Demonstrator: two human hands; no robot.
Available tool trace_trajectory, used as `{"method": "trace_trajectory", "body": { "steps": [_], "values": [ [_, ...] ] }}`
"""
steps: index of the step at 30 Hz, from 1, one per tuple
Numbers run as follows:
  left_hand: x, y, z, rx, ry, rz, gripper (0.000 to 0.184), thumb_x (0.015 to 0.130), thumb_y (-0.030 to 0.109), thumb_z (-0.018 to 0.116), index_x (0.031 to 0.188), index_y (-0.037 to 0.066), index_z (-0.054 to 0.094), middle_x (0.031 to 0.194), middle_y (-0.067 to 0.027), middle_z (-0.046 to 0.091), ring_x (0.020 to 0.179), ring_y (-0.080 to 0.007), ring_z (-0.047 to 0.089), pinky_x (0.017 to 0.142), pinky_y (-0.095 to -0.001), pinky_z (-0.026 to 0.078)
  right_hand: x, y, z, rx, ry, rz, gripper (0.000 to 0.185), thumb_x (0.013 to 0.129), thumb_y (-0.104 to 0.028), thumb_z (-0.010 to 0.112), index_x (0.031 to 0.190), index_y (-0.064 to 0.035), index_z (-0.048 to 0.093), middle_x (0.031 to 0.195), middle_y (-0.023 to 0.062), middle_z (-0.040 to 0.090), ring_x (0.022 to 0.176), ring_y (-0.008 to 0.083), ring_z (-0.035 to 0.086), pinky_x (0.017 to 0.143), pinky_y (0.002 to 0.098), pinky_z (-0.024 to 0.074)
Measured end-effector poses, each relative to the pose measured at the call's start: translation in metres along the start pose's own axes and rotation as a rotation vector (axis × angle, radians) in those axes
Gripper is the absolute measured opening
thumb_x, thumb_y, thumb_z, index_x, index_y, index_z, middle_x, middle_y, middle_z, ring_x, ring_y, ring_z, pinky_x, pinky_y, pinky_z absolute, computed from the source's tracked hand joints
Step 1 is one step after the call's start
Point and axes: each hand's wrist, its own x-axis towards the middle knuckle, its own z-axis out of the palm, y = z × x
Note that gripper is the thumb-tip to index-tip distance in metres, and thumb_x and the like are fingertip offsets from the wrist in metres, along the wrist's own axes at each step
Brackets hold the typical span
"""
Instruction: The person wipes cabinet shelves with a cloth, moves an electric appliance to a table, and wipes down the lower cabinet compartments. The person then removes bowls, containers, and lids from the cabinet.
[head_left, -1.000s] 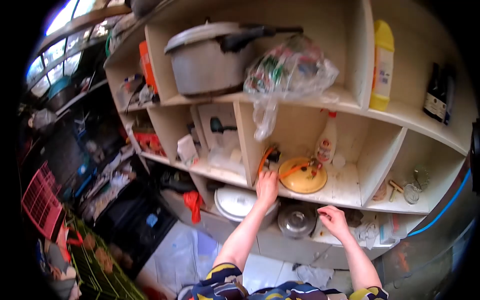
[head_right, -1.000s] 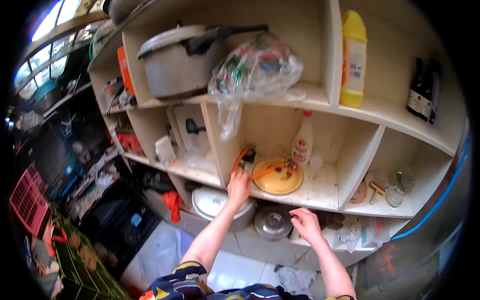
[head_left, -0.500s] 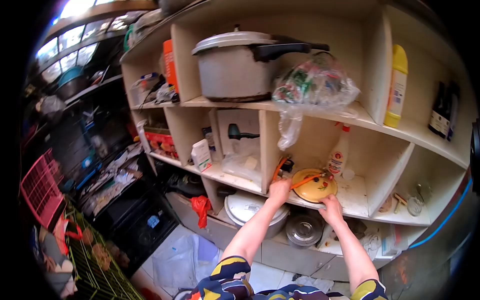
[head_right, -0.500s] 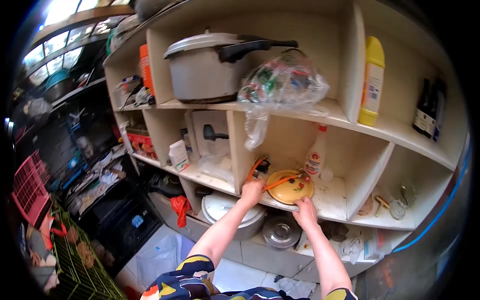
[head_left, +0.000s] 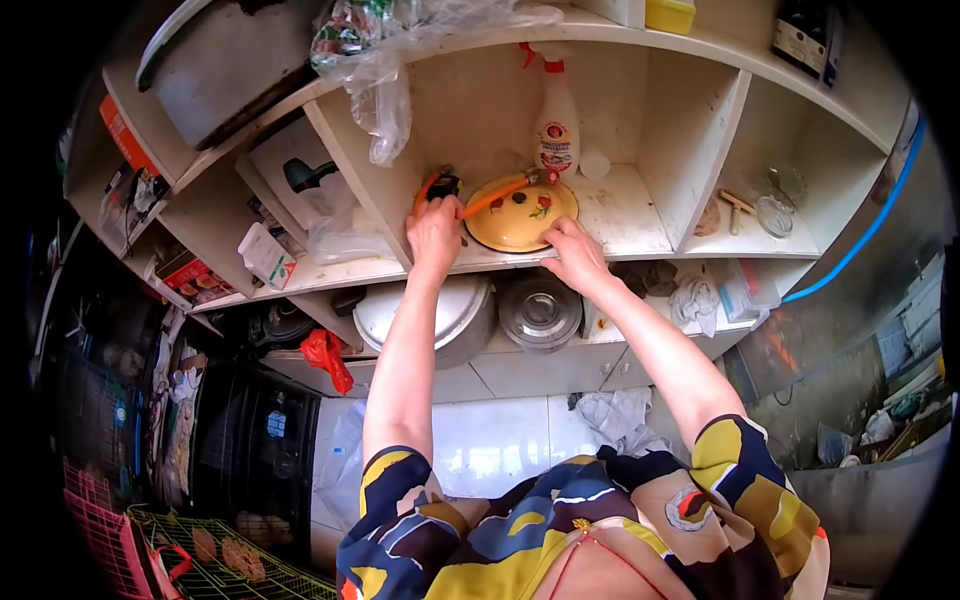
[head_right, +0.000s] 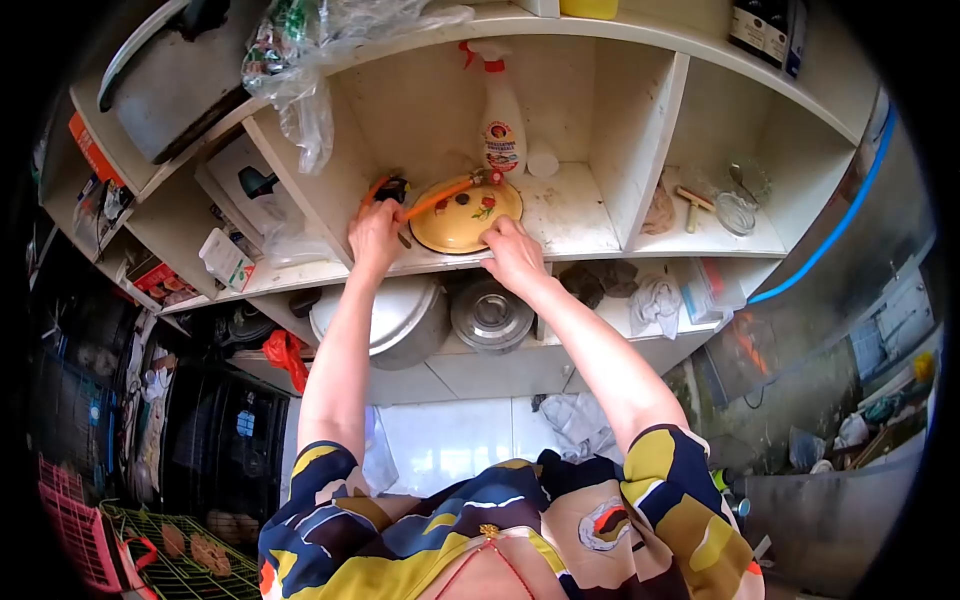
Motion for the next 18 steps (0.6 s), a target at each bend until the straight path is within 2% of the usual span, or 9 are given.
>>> {"method": "trace_trajectory", "body": {
  "steps": [3, 8, 13, 15, 16, 18],
  "values": [
    [0.013, 0.005, -0.010, 0.042, 0.025, 0.031, 0.012, 0.072, 0.004, 0.059, 0.079, 0.013, 0.053, 0.077, -0.0030, 0.055, 0.085, -0.0251, 0.053, 0.071, -0.0423, 0.038, 0.002, 0.001, -0.001, -0.019, 0.002, -0.029, 0.029, 0.064, -0.009, 0.072, 0.090, -0.0074, 0.060, 0.100, 0.0075, 0.053, 0.100, 0.0264, 0.051, 0.083, 0.0373, 0.0455],
    [0.027, 0.006, -0.016, 0.045, 0.030, 0.029, 0.012, 0.075, 0.006, 0.058, 0.084, 0.014, 0.054, 0.081, -0.0014, 0.057, 0.086, -0.0242, 0.053, 0.069, -0.0421, 0.039, 0.013, -0.001, -0.012, -0.081, -0.149, -0.122, 0.029, 0.061, -0.008, 0.073, 0.085, -0.0072, 0.059, 0.092, 0.0055, 0.056, 0.096, 0.0266, 0.051, 0.079, 0.0386, 0.0455],
    [0.029, 0.010, -0.019, 0.020, 0.036, 0.024, 0.011, 0.075, 0.005, 0.057, 0.081, 0.013, 0.055, 0.080, -0.0024, 0.056, 0.086, -0.0238, 0.053, 0.071, -0.0414, 0.039, 0.015, 0.008, -0.010, -0.097, -0.169, -0.254, 0.025, 0.060, -0.007, 0.071, 0.079, -0.0058, 0.056, 0.088, 0.0067, 0.056, 0.093, 0.0267, 0.052, 0.075, 0.0396, 0.0465],
    [0.026, 0.009, -0.017, 0.021, 0.025, 0.028, 0.010, 0.074, 0.005, 0.058, 0.080, 0.013, 0.056, 0.080, -0.0023, 0.057, 0.087, -0.0236, 0.053, 0.071, -0.0413, 0.039, 0.015, 0.008, -0.013, -0.125, -0.050, -0.337, 0.021, 0.065, -0.006, 0.068, 0.082, -0.0057, 0.055, 0.090, 0.0056, 0.055, 0.092, 0.0256, 0.050, 0.071, 0.0384, 0.0463],
    [0.025, 0.009, -0.015, 0.018, 0.022, 0.023, 0.010, 0.074, 0.005, 0.058, 0.080, 0.013, 0.056, 0.080, -0.0023, 0.057, 0.087, -0.0236, 0.053, 0.071, -0.0413, 0.039, 0.016, 0.003, -0.022, -0.125, -0.056, -0.336, 0.021, 0.065, -0.006, 0.068, 0.082, -0.0057, 0.055, 0.090, 0.0056, 0.055, 0.092, 0.0256, 0.050, 0.071, 0.0384, 0.0463],
    [0.020, 0.008, -0.013, 0.064, 0.044, 0.058, 0.010, 0.074, 0.005, 0.059, 0.080, 0.013, 0.056, 0.080, -0.0024, 0.057, 0.087, -0.0235, 0.053, 0.071, -0.0412, 0.039, 0.018, -0.005, -0.040, -0.257, 0.100, -0.288, 0.019, 0.066, -0.007, 0.063, 0.083, -0.0046, 0.055, 0.092, 0.0080, 0.053, 0.097, 0.0264, 0.050, 0.067, 0.0373, 0.0486]
  ]
}}
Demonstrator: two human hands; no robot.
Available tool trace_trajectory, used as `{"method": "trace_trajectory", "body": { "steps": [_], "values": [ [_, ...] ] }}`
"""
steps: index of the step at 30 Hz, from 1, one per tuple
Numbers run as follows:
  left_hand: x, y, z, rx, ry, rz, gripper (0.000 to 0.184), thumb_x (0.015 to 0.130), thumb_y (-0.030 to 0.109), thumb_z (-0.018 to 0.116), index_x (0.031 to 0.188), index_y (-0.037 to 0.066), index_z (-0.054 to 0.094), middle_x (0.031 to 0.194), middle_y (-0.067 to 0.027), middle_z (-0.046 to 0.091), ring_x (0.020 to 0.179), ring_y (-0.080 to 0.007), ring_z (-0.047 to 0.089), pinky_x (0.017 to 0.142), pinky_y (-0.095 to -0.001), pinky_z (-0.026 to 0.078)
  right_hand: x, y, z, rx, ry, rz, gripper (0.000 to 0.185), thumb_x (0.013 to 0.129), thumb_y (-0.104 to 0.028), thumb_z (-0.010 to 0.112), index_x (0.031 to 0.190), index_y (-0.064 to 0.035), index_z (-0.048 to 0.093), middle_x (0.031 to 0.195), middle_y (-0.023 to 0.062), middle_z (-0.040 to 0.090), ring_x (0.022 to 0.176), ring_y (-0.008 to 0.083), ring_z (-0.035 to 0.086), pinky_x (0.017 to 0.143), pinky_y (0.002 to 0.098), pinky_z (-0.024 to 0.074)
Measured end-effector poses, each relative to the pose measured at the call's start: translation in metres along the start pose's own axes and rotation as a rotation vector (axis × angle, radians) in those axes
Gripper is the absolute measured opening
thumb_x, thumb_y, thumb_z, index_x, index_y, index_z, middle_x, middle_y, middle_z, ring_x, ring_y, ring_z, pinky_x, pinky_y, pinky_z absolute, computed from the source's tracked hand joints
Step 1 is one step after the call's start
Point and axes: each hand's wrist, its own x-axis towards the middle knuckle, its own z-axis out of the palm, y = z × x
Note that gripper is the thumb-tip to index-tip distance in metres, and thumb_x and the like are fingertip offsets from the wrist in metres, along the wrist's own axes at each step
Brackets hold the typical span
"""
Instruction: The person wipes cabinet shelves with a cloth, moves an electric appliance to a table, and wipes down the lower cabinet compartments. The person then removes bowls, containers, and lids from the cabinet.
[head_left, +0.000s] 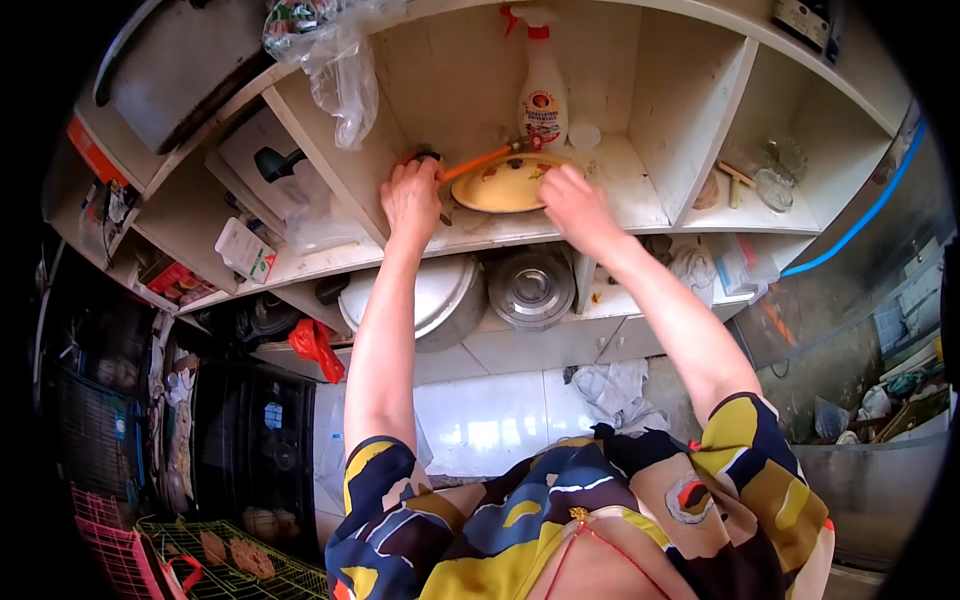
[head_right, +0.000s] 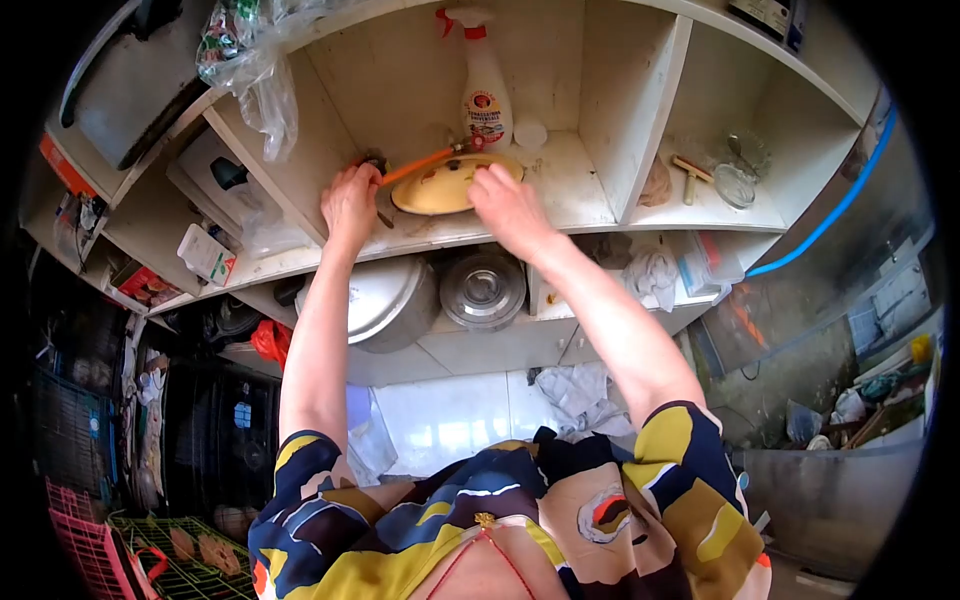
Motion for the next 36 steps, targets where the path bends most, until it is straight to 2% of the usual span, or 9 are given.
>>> {"method": "trace_trajectory", "body": {
  "steps": [6, 10, 13, 17, 21, 24, 29, 32, 36],
  "values": [
    [0.001, 0.004, -0.001, 0.015, -0.005, -0.020, 0.009, 0.074, 0.007, 0.059, 0.081, 0.013, 0.057, 0.080, -0.0027, 0.057, 0.087, -0.0239, 0.053, 0.070, -0.0412, 0.040, -0.013, 0.027, -0.046, 0.078, 0.222, -0.052, 0.018, 0.069, -0.004, 0.064, 0.082, -0.0026, 0.052, 0.087, 0.0077, 0.053, 0.088, 0.0248, 0.052, 0.063, 0.0353, 0.0474],
    [-0.006, 0.004, 0.008, 0.038, 0.028, 0.033, 0.007, 0.075, 0.009, 0.058, 0.081, 0.013, 0.057, 0.081, -0.0031, 0.057, 0.085, -0.0245, 0.054, 0.068, -0.0415, 0.041, -0.037, 0.041, -0.067, 0.372, 0.366, 0.264, 0.015, 0.072, -0.003, 0.065, 0.082, 0.0007, 0.054, 0.076, 0.0067, 0.057, 0.070, 0.0229, 0.056, 0.062, 0.0317, 0.0447],
    [-0.020, 0.006, 0.011, 0.059, -0.004, 0.027, 0.005, 0.076, 0.010, 0.056, 0.080, 0.013, 0.057, 0.081, -0.0040, 0.056, 0.082, -0.0250, 0.054, 0.066, -0.0419, 0.041, -0.059, 0.050, -0.084, 0.990, 0.324, 0.631, 0.013, 0.084, -0.008, 0.061, 0.092, 0.0013, 0.057, 0.077, 0.0007, 0.059, 0.067, 0.0075, 0.052, 0.059, 0.0232, 0.0430],
    [-0.043, -0.001, 0.029, 0.062, -0.036, 0.026, 0.004, 0.076, 0.010, 0.056, 0.079, 0.012, 0.058, 0.081, -0.0044, 0.056, 0.082, -0.0249, 0.054, 0.065, -0.0410, 0.041, -0.091, 0.059, -0.093, 1.322, 0.362, 0.750, 0.015, 0.085, -0.010, 0.059, 0.096, -0.0001, 0.058, 0.076, -0.0010, 0.058, 0.061, 0.0017, 0.048, 0.053, 0.0155, 0.0367],
    [-0.053, -0.005, 0.033, -0.060, -0.012, 0.082, 0.006, 0.076, 0.007, 0.054, 0.079, 0.011, 0.058, 0.084, -0.0053, 0.055, 0.084, -0.0268, 0.054, 0.067, -0.0407, 0.042, -0.138, 0.064, -0.100, 1.327, 0.308, 0.872, 0.012, 0.086, -0.008, 0.056, 0.095, 0.0002, 0.058, 0.075, -0.0016, 0.058, 0.057, 0.0020, 0.046, 0.050, 0.0164, 0.0365],
    [-0.051, 0.010, 0.008, -0.163, 0.061, 0.044, 0.010, 0.075, 0.003, 0.056, 0.084, 0.008, 0.058, 0.090, -0.0079, 0.055, 0.086, -0.0293, 0.052, 0.072, -0.0400, 0.043, -0.183, 0.065, -0.113, 1.380, 0.287, 0.916, 0.016, 0.088, -0.007, 0.052, 0.100, 0.0029, 0.055, 0.078, -0.0001, 0.056, 0.059, 0.0023, 0.043, 0.050, 0.0162, 0.0309],
    [-0.079, 0.041, -0.005, -0.255, 0.137, -0.041, 0.008, 0.078, 0.001, 0.055, 0.085, 0.004, 0.057, 0.090, -0.0103, 0.056, 0.084, -0.0298, 0.051, 0.072, -0.0374, 0.042, -0.271, 0.064, -0.116, 1.320, 0.341, 1.105, 0.018, 0.088, -0.007, 0.051, 0.103, 0.0023, 0.056, 0.083, 0.0004, 0.059, 0.061, 0.0013, 0.046, 0.050, 0.0142, 0.0322],
    [-0.117, 0.070, 0.011, -0.412, 0.046, -0.017, 0.009, 0.076, -0.002, 0.055, 0.083, 0.004, 0.057, 0.084, -0.0109, 0.056, 0.079, -0.0290, 0.051, 0.070, -0.0362, 0.042, -0.311, 0.058, -0.110, 1.323, 0.365, 1.285, 0.017, 0.088, -0.008, 0.052, 0.101, 0.0016, 0.057, 0.086, 0.0025, 0.061, 0.068, 0.0041, 0.054, 0.054, 0.0160, 0.0405],
    [-0.177, 0.117, 0.039, -0.588, -0.193, -0.066, 0.010, 0.075, -0.004, 0.054, 0.082, 0.003, 0.057, 0.084, -0.0108, 0.056, 0.079, -0.0293, 0.051, 0.070, -0.0365, 0.043, -0.351, 0.043, -0.098, 1.233, 0.459, 1.534, 0.019, 0.086, -0.010, 0.056, 0.100, 0.0019, 0.058, 0.094, 0.0068, 0.063, 0.082, 0.0146, 0.061, 0.072, 0.0276, 0.0510]
  ]
}}
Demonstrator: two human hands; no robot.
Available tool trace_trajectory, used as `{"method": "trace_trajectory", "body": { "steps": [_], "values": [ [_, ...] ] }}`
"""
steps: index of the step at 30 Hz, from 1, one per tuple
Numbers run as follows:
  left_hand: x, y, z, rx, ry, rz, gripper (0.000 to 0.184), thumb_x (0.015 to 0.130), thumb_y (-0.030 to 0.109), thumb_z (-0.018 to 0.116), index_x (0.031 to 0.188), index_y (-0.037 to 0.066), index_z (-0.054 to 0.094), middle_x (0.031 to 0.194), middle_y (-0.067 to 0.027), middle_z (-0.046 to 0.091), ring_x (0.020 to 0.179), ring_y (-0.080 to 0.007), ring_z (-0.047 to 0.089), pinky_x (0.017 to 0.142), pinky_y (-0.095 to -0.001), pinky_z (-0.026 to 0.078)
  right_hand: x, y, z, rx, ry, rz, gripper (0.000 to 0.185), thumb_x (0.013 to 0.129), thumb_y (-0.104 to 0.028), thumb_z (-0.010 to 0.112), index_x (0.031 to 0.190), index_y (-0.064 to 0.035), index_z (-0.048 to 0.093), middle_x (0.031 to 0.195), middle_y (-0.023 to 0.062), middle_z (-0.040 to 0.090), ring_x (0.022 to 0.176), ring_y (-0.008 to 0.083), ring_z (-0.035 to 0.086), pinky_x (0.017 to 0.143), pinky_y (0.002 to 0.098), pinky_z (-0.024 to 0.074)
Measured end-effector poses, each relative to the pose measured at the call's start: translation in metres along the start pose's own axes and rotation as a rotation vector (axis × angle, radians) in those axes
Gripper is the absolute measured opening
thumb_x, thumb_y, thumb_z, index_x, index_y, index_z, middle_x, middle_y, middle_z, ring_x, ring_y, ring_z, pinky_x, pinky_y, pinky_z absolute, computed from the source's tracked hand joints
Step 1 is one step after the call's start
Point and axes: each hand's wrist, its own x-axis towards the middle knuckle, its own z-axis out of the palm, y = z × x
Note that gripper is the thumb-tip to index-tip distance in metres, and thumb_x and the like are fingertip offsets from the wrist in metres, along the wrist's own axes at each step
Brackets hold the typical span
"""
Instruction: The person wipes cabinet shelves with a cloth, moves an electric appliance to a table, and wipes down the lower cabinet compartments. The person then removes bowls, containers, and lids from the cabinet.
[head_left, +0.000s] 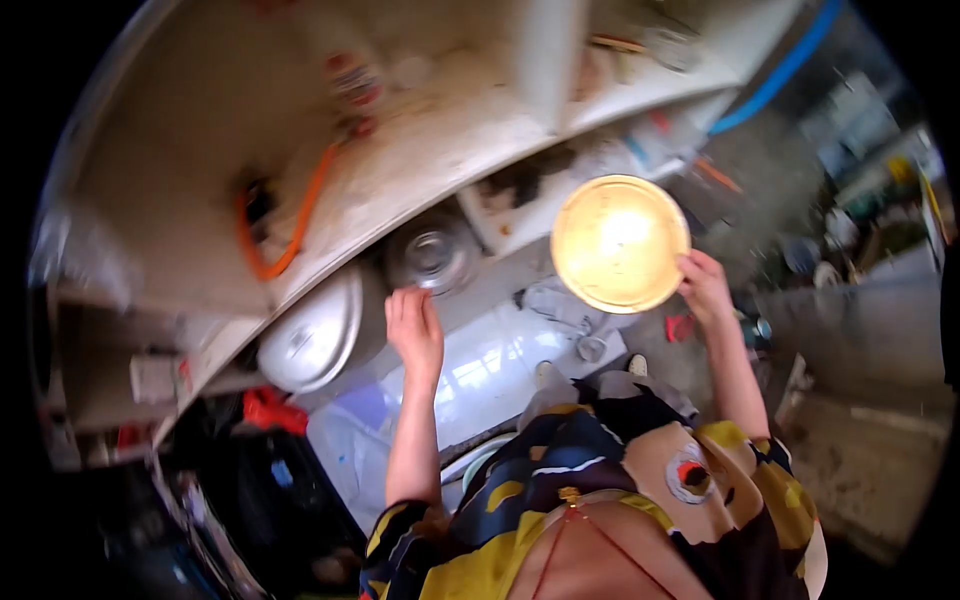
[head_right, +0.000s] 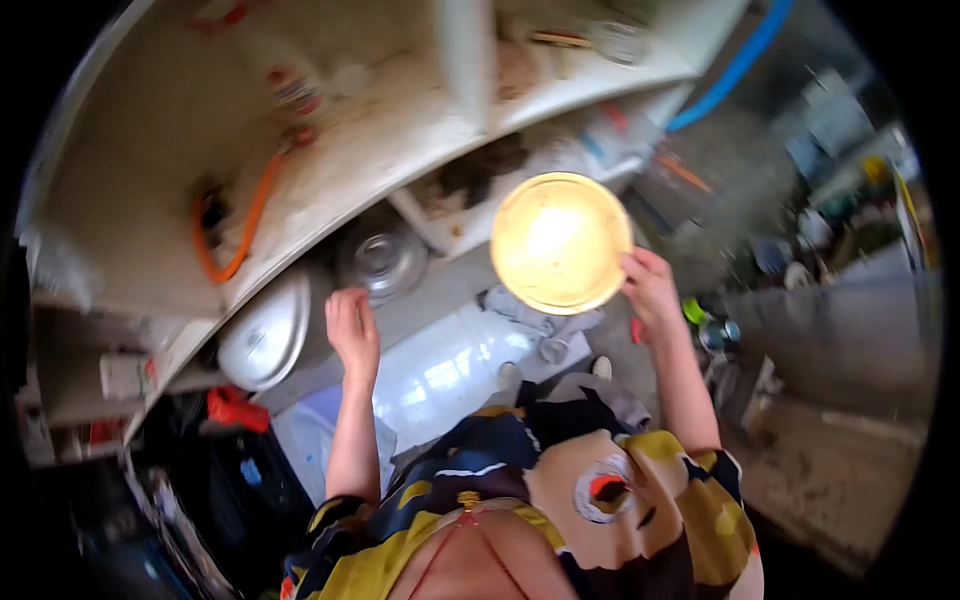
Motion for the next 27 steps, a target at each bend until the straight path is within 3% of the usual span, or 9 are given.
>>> {"method": "trace_trajectory", "body": {
  "steps": [2, 3, 5, 6, 11, 14, 20, 22, 27],
  "values": [
    [-0.023, 0.006, 0.024, -0.039, -0.124, -0.044, 0.009, 0.075, -0.003, 0.054, 0.081, 0.003, 0.057, 0.085, -0.0114, 0.056, 0.081, -0.0292, 0.052, 0.071, -0.0366, 0.043, -0.001, 0.017, -0.013, 0.059, 0.091, 0.031, 0.019, 0.085, -0.010, 0.057, 0.100, 0.0015, 0.058, 0.091, 0.0072, 0.063, 0.080, 0.0154, 0.061, 0.070, 0.0281, 0.0510],
    [-0.029, 0.014, 0.035, -0.081, -0.156, -0.008, 0.009, 0.075, -0.003, 0.054, 0.081, 0.003, 0.057, 0.085, -0.0114, 0.056, 0.081, -0.0292, 0.052, 0.071, -0.0366, 0.043, -0.001, 0.022, -0.021, 0.097, 0.119, 0.043, 0.016, 0.085, -0.011, 0.058, 0.096, 0.0006, 0.059, 0.084, 0.0052, 0.062, 0.069, 0.0118, 0.059, 0.059, 0.0233, 0.0480],
    [-0.037, 0.028, 0.055, -0.144, -0.255, -0.086, 0.010, 0.075, -0.003, 0.054, 0.082, 0.003, 0.057, 0.085, -0.0115, 0.056, 0.082, -0.0291, 0.053, 0.072, -0.0369, 0.043, 0.003, 0.037, -0.044, 0.155, 0.168, 0.048, 0.011, 0.085, -0.011, 0.058, 0.087, -0.0003, 0.059, 0.070, 0.0007, 0.057, 0.052, 0.0053, 0.046, 0.044, 0.0172, 0.0331],
    [-0.038, 0.035, 0.064, -0.170, -0.282, -0.058, 0.010, 0.075, -0.003, 0.054, 0.082, 0.003, 0.057, 0.085, -0.0115, 0.056, 0.082, -0.0291, 0.053, 0.072, -0.0369, 0.043, 0.001, 0.044, -0.057, 0.220, 0.146, 0.044, 0.009, 0.085, -0.010, 0.058, 0.085, -0.0011, 0.059, 0.069, 0.0009, 0.057, 0.052, 0.0058, 0.047, 0.044, 0.0179, 0.0364],
    [-0.037, 0.086, 0.114, -0.288, -0.453, 0.017, 0.008, 0.076, -0.003, 0.053, 0.082, 0.001, 0.057, 0.083, -0.0120, 0.056, 0.076, -0.0303, 0.055, 0.069, -0.0372, 0.044, -0.035, 0.073, -0.142, 0.344, 0.490, 0.159, 0.009, 0.083, -0.007, 0.059, 0.076, -0.0020, 0.056, 0.058, 0.0043, 0.056, 0.040, 0.0118, 0.049, 0.038, 0.0216, 0.0419],
    [-0.039, 0.120, 0.152, -0.349, -0.610, 0.061, 0.007, 0.076, -0.003, 0.054, 0.082, 0.001, 0.057, 0.082, -0.0126, 0.056, 0.074, -0.0304, 0.056, 0.067, -0.0371, 0.045, -0.080, 0.105, -0.199, 0.356, 0.786, 0.213, 0.008, 0.081, -0.004, 0.061, 0.075, -0.0054, 0.056, 0.064, 0.0026, 0.057, 0.050, 0.0116, 0.054, 0.047, 0.0217, 0.0488],
    [-0.060, 0.224, 0.230, -0.467, -0.863, 0.305, 0.009, 0.074, -0.002, 0.054, 0.082, 0.001, 0.057, 0.081, -0.0130, 0.056, 0.075, -0.0301, 0.056, 0.067, -0.0373, 0.045, -0.194, 0.134, -0.289, 0.462, 1.310, 0.290, 0.006, 0.082, -0.005, 0.060, 0.078, -0.0083, 0.057, 0.068, 0.0015, 0.059, 0.056, 0.0097, 0.055, 0.049, 0.0223, 0.0490],
    [-0.073, 0.261, 0.262, -0.500, -0.917, 0.343, 0.010, 0.073, -0.002, 0.055, 0.082, 0.001, 0.057, 0.082, -0.0132, 0.056, 0.076, -0.0307, 0.056, 0.068, -0.0372, 0.045, -0.233, 0.141, -0.317, 0.515, 1.229, 0.251, 0.006, 0.083, -0.006, 0.060, 0.078, -0.0090, 0.057, 0.069, 0.0002, 0.059, 0.057, 0.0090, 0.055, 0.049, 0.0217, 0.0483],
    [-0.108, 0.355, 0.328, -0.623, -1.081, 0.536, 0.012, 0.073, -0.002, 0.054, 0.084, 0.002, 0.057, 0.087, -0.0136, 0.055, 0.084, -0.0314, 0.055, 0.074, -0.0377, 0.044, -0.291, 0.156, -0.352, 0.608, 1.295, 0.163, 0.003, 0.083, -0.008, 0.059, 0.081, -0.0083, 0.058, 0.071, -0.0008, 0.059, 0.057, 0.0085, 0.054, 0.050, 0.0210, 0.0470]
  ]
}}
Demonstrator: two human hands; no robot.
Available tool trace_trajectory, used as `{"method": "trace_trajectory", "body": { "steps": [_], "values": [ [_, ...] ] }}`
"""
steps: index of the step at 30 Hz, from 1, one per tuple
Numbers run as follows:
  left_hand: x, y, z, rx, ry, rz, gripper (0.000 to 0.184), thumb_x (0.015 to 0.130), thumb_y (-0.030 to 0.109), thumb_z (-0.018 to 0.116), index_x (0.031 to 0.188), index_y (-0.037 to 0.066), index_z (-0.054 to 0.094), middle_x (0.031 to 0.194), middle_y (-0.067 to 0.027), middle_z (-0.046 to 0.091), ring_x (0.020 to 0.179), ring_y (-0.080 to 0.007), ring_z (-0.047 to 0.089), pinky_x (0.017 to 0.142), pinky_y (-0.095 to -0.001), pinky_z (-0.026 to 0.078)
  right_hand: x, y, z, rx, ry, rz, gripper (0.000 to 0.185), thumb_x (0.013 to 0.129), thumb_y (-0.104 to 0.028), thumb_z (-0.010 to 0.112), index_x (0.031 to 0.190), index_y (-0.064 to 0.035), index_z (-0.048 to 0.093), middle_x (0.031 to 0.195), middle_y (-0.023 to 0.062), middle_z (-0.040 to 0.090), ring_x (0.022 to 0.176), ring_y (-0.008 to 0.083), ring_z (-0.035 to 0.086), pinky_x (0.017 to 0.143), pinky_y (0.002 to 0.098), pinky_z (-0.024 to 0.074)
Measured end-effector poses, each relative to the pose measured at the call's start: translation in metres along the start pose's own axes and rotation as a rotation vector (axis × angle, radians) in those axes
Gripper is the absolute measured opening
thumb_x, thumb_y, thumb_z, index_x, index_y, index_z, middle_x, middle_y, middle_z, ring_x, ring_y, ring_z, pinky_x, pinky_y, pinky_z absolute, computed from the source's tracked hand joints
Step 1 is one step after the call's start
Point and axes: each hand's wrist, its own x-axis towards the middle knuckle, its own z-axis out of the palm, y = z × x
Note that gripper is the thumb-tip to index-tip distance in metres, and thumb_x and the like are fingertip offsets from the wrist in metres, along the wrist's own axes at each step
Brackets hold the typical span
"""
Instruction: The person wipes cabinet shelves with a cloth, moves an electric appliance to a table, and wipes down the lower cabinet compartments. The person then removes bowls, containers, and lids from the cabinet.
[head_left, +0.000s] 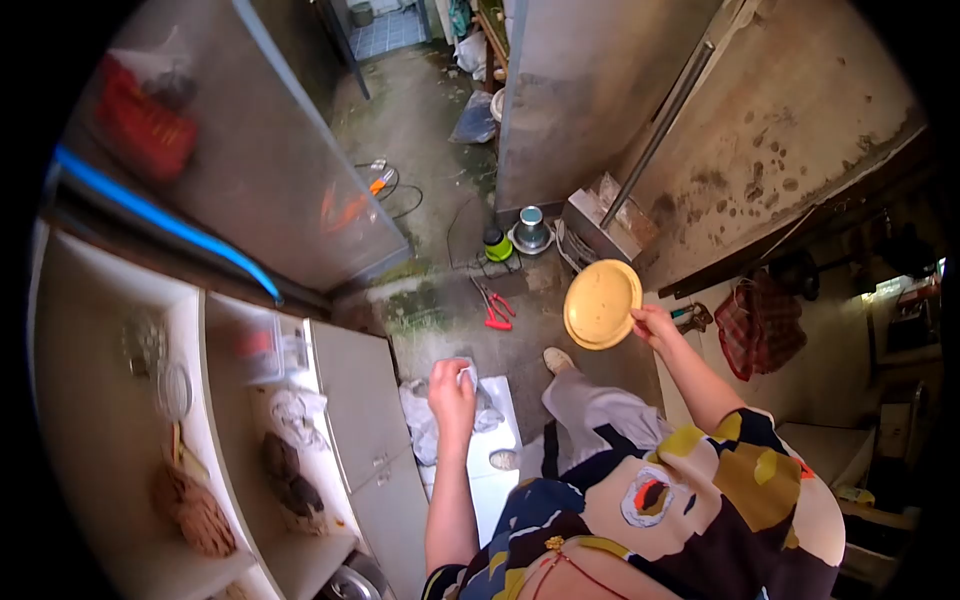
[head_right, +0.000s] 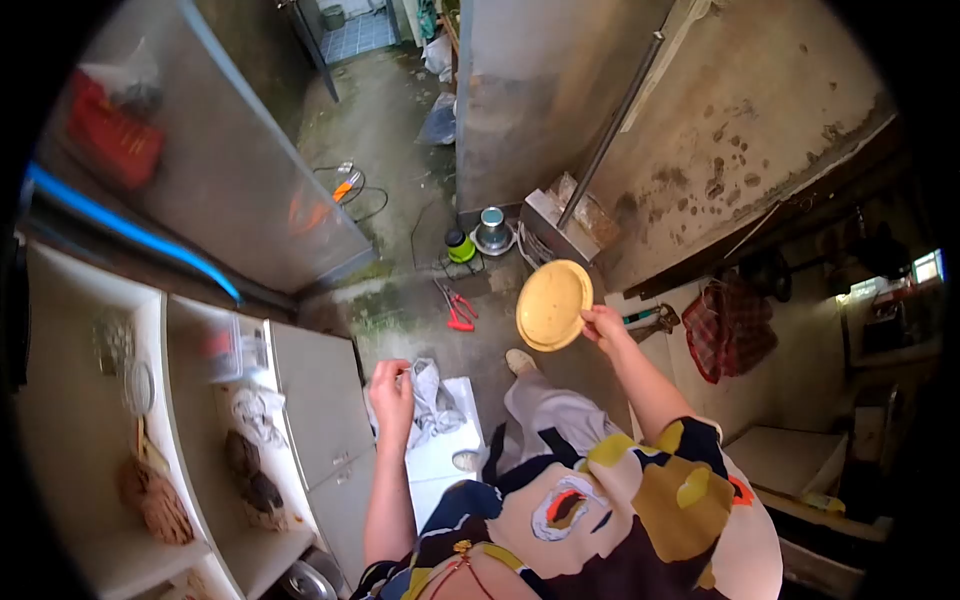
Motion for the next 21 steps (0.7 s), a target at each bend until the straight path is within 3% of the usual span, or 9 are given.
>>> {"method": "trace_trajectory", "body": {
  "steps": [9, 11, 13, 17, 21],
  "values": [
    [0.166, 0.082, 0.136, -0.059, -0.216, 0.315, 0.016, 0.077, 0.008, 0.058, 0.093, 0.006, 0.058, 0.090, -0.0120, 0.055, 0.087, -0.0314, 0.052, 0.075, -0.0411, 0.043, 0.040, -0.027, -0.093, 0.136, 0.114, -0.049, 0.002, 0.083, -0.005, 0.058, 0.084, -0.0039, 0.058, 0.072, 0.0030, 0.060, 0.057, 0.0129, 0.055, 0.046, 0.0235, 0.0447],
    [0.205, 0.105, 0.169, -0.030, -0.261, 0.388, 0.020, 0.077, 0.010, 0.059, 0.096, 0.006, 0.058, 0.094, -0.0127, 0.056, 0.088, -0.0317, 0.052, 0.076, -0.0414, 0.042, 0.060, -0.025, -0.118, 0.194, 0.046, -0.074, 0.002, 0.083, -0.005, 0.058, 0.084, -0.0044, 0.058, 0.073, 0.0025, 0.060, 0.059, 0.0124, 0.056, 0.049, 0.0226, 0.0460],
    [0.238, 0.129, 0.199, -0.054, -0.290, 0.462, 0.028, 0.075, 0.009, 0.062, 0.103, 0.005, 0.057, 0.100, -0.0134, 0.058, 0.093, -0.0324, 0.052, 0.080, -0.0411, 0.042, 0.037, -0.048, -0.097, 0.268, 0.200, -0.065, 0.001, 0.083, -0.006, 0.059, 0.084, -0.0057, 0.058, 0.075, 0.0015, 0.060, 0.063, 0.0118, 0.057, 0.055, 0.0223, 0.0481],
    [0.288, 0.178, 0.260, -0.044, -0.363, 0.594, 0.043, 0.076, 0.013, 0.064, 0.116, 0.004, 0.052, 0.111, -0.0156, 0.055, 0.104, -0.0333, 0.049, 0.090, -0.0398, 0.040, 0.040, -0.044, -0.112, 0.357, 0.254, -0.061, 0.005, 0.082, -0.005, 0.060, 0.086, -0.0052, 0.058, 0.079, 0.0028, 0.061, 0.070, 0.0134, 0.059, 0.062, 0.0254, 0.0487],
    [0.314, 0.211, 0.312, -0.056, -0.441, 0.563, 0.054, 0.075, 0.017, 0.066, 0.125, 0.005, 0.046, 0.117, -0.0190, 0.053, 0.109, -0.0345, 0.047, 0.093, -0.0394, 0.038, 0.032, -0.039, -0.125, 0.455, 0.188, -0.079, 0.009, 0.082, -0.006, 0.060, 0.091, -0.0055, 0.057, 0.084, 0.0038, 0.061, 0.072, 0.0155, 0.059, 0.068, 0.0277, 0.0503]
  ]
}}
